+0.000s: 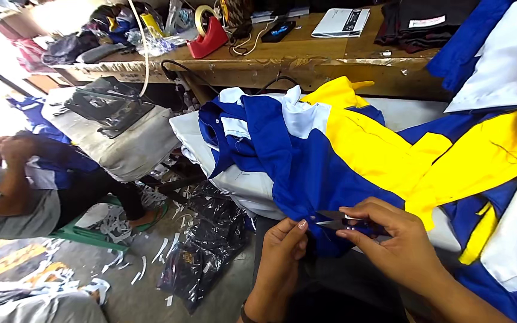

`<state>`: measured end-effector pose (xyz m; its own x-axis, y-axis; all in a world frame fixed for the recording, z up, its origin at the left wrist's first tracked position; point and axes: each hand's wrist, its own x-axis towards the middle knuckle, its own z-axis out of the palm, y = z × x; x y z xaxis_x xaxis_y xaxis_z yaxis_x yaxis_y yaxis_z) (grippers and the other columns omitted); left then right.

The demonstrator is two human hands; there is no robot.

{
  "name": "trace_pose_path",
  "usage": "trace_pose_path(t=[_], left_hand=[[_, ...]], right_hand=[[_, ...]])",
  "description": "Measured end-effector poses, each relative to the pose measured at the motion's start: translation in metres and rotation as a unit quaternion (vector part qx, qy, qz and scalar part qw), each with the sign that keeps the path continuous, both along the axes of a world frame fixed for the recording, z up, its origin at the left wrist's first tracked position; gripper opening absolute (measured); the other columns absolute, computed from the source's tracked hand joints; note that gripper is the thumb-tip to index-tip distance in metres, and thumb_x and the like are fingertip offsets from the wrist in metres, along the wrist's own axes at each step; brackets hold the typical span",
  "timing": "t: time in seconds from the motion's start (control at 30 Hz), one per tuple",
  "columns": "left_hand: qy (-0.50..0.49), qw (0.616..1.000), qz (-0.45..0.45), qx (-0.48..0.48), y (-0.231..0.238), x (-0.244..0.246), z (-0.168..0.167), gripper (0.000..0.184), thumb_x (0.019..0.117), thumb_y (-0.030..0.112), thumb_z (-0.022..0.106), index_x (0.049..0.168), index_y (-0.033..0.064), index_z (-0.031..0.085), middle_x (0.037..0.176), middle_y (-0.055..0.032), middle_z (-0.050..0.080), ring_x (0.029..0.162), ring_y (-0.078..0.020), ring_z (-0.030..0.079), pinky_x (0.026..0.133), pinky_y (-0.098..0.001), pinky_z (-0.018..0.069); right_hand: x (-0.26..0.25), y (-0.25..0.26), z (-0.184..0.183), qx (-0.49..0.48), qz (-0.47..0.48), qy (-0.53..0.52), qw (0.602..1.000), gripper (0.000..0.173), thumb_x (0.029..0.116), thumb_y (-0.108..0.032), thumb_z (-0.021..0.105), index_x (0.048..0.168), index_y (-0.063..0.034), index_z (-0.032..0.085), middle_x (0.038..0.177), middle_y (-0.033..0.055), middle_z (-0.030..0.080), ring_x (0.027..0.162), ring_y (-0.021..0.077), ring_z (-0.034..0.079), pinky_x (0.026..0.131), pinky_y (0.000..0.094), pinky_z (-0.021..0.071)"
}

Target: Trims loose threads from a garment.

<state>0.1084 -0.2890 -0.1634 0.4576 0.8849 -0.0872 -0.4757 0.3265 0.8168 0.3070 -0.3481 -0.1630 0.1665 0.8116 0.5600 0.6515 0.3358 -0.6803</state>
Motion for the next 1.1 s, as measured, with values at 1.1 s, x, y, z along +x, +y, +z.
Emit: trace_pose_path(t=[1.1], left_hand=[[-0.017, 0.980, 0.151, 0.130, -0.019, 0.025, -0.011, 0.014, 0.0958, 0.004, 0.065, 0.090, 0.0017, 0.078, 0.096, -0.0053, 0.075, 0.090, -0.0083, 0.070, 0.087, -0.0247, 0.0579]], right_hand=[[-0.035, 0.000, -0.017, 0.049, -0.019, 0.153, 0.987, 0.022, 0.0869, -0.024, 0.078, 0.095, -0.0036, 0.076, 0.087, -0.0020, 0.070, 0.073, -0.0074, 0.056, 0.060, 0.0062, 0.0432]])
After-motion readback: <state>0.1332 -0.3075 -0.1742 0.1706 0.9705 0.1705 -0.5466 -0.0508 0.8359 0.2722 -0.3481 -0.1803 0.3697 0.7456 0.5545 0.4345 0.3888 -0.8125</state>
